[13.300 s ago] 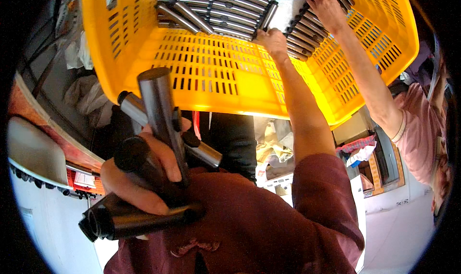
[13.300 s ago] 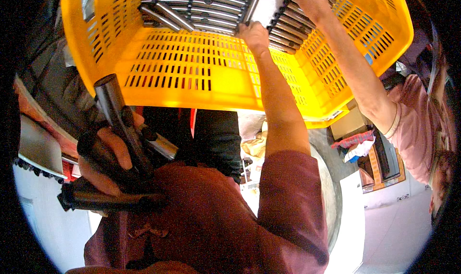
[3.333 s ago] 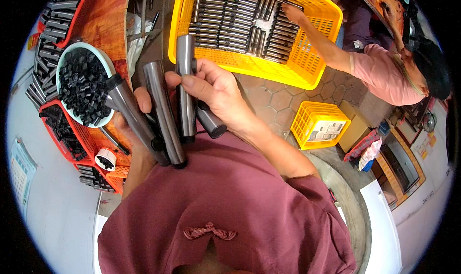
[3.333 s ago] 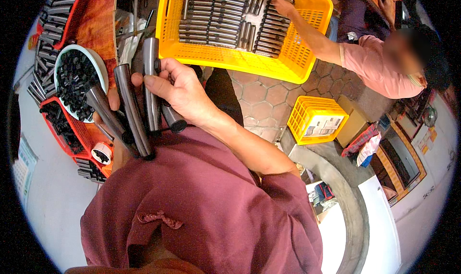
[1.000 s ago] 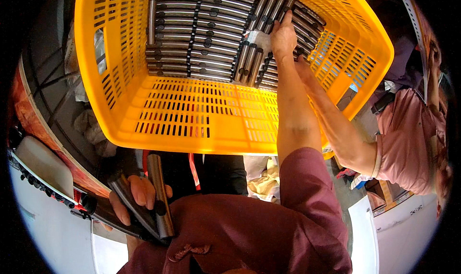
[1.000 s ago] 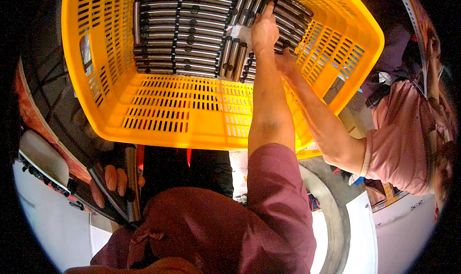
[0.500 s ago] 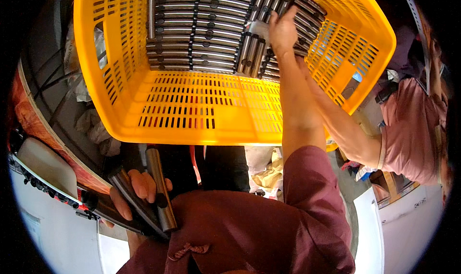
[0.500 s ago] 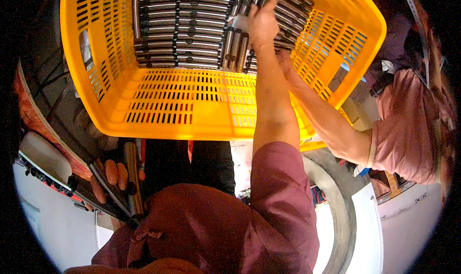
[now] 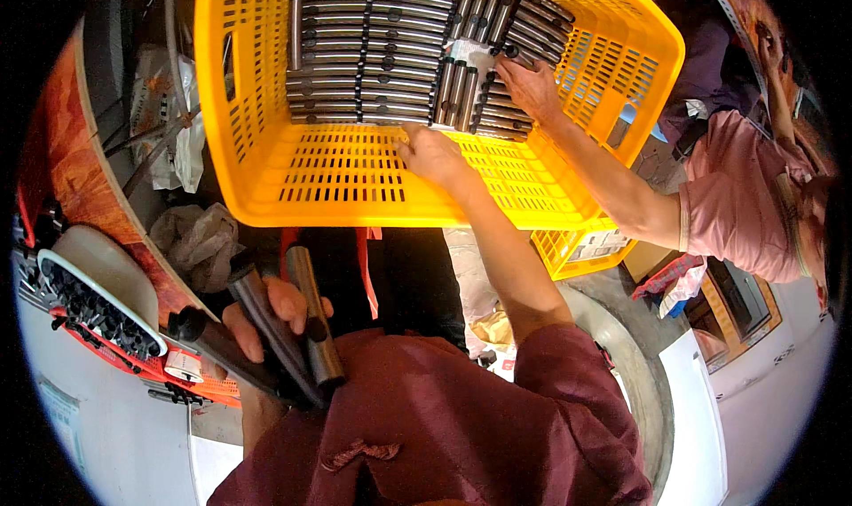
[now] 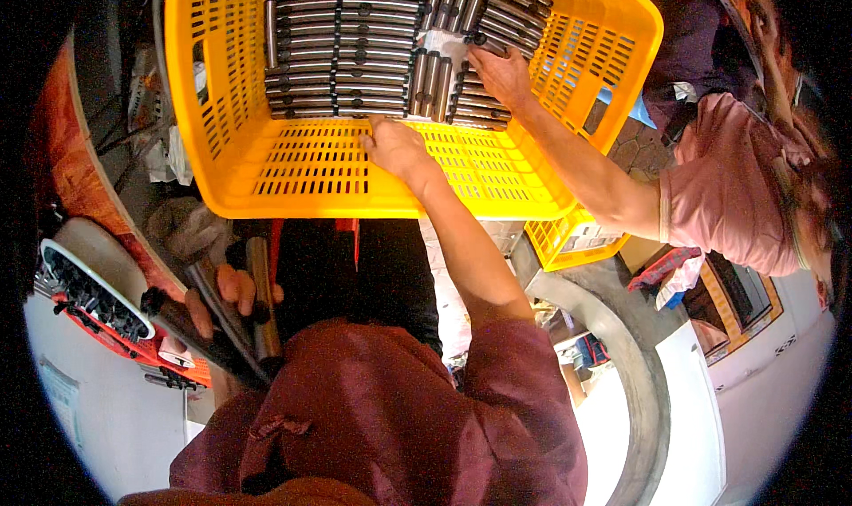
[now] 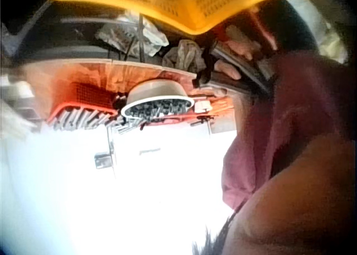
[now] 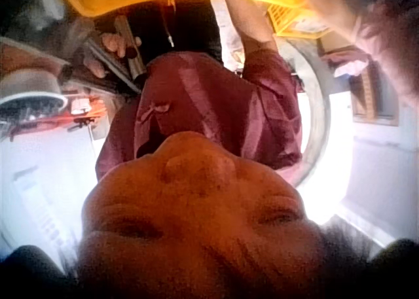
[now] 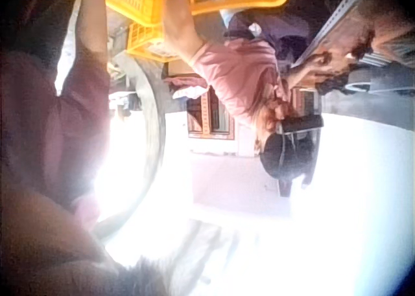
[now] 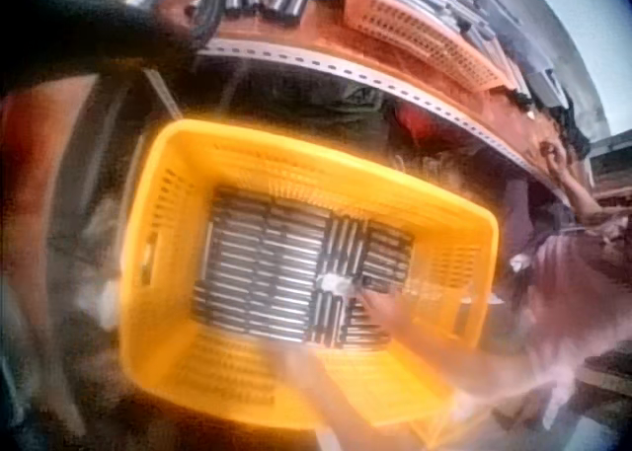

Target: The person transfers cylindrical metal parts from a yellow basket into their hands, then places them back into the basket lined with newspaper. They repeat this process while another person works nearby.

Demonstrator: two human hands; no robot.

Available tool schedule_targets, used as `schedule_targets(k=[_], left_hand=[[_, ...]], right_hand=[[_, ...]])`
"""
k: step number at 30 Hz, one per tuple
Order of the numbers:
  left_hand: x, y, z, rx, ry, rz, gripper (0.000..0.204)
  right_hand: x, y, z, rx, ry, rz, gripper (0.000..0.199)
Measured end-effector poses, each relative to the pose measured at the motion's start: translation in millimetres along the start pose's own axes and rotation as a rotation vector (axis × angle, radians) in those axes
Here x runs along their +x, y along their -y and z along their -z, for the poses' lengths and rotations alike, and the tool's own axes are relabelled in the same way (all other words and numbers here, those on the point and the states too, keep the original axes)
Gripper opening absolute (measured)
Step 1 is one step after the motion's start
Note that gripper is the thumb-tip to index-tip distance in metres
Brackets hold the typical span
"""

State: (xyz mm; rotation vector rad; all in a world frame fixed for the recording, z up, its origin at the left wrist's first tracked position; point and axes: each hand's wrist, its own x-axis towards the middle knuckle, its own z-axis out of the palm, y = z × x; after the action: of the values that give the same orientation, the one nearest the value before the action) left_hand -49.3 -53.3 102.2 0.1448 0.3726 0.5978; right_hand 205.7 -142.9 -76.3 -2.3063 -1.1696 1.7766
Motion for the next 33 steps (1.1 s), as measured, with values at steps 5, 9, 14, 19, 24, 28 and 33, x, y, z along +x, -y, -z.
schedule_targets(k=[5,9,14,19,24,28,33], left_hand=[[-10.1,-9.1,-26.9,0.048,-0.101,-0.016,0.043],[-14.0,-31.0,-46.4,0.2,-0.075,-0.033,0.045],[-20.7,-48.2,-71.0,0.373,-0.247,-0.001,0.046],[-29.2,-65.6,-86.7,0.468,-0.237,-0.015,0.047],[-32.5,-76.1,-93.4,0.497,-0.289,-0.066,0.047],[-30.5,-82.4,-92.1,0.511,-0.286,-0.075,0.047],[-39.4,-80.4,-75.9,0.53,-0.353,-0.064,0.047]], right_hand=[[-55.2,6.3,-21.8,0.037,-0.325,0.066,0.034],[-73.7,19.8,-18.8,0.033,-0.584,0.082,0.032],[-81.3,27.5,-45.2,0.111,-0.763,0.131,0.035],[-65.7,40.2,-48.9,0.023,-0.877,-0.037,0.032],[-65.7,41.8,-46.7,-0.027,-0.806,-0.12,0.033],[-64.2,45.6,-44.8,-0.026,-0.811,-0.114,0.033],[-45.2,47.5,-39.1,0.116,-0.49,-0.159,0.033]])
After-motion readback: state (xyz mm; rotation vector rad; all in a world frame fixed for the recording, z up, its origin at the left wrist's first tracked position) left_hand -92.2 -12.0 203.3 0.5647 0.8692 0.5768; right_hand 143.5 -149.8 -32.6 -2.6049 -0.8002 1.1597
